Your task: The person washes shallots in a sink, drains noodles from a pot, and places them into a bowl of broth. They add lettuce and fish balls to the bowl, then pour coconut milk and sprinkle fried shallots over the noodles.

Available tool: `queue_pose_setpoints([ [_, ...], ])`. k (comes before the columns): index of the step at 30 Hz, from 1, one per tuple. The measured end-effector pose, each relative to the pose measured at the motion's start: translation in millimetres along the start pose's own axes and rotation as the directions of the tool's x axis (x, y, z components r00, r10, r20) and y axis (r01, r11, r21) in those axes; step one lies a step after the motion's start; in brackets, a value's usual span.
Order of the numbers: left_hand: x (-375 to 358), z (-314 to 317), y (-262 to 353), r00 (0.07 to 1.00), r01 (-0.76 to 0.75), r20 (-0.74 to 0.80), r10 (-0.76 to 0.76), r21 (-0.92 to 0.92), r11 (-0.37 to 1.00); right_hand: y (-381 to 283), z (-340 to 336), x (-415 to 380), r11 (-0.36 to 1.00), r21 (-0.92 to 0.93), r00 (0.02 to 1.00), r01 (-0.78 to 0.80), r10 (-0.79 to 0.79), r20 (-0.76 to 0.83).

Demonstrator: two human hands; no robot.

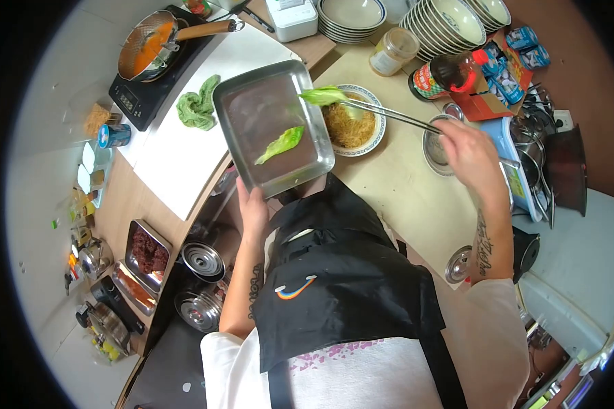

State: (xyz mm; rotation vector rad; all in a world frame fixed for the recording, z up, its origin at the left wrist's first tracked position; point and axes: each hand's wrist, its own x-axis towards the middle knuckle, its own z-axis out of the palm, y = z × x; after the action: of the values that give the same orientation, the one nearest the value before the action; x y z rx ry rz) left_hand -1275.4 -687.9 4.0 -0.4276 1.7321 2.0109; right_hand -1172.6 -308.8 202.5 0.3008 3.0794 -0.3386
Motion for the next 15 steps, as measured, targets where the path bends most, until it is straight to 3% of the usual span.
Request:
queue_pose_setpoints([
  [4, -3, -14, -1, 0.999, -0.026, 0.043, 0.026, 0.004, 1.0, 28, 6, 2, 0.998, -0.04, 0.997, -0.057, 0.059, 0.051],
  [9, -5, -10, 2, 1.0, -0.003, 0.003, 0.003, -0.024, 1.0, 69, 55, 32, 0.995, -0.094, 0.97, -0.037, 0.058, 0.237],
  [13, -7, -4, 2, 1.0, 0.018, 0.007, -0.018, -0.015, 1.0, 84, 87, 51, 0.997, -0.059, 0.966, -0.058, 0.071, 0.249],
  [15, -8, 3, 3, 1.0, 0.029, 0.002, -0.029, -0.016, 0.999, 84, 88, 56, 0.983, -0.138, 0.943, -0.124, 0.16, 0.29],
])
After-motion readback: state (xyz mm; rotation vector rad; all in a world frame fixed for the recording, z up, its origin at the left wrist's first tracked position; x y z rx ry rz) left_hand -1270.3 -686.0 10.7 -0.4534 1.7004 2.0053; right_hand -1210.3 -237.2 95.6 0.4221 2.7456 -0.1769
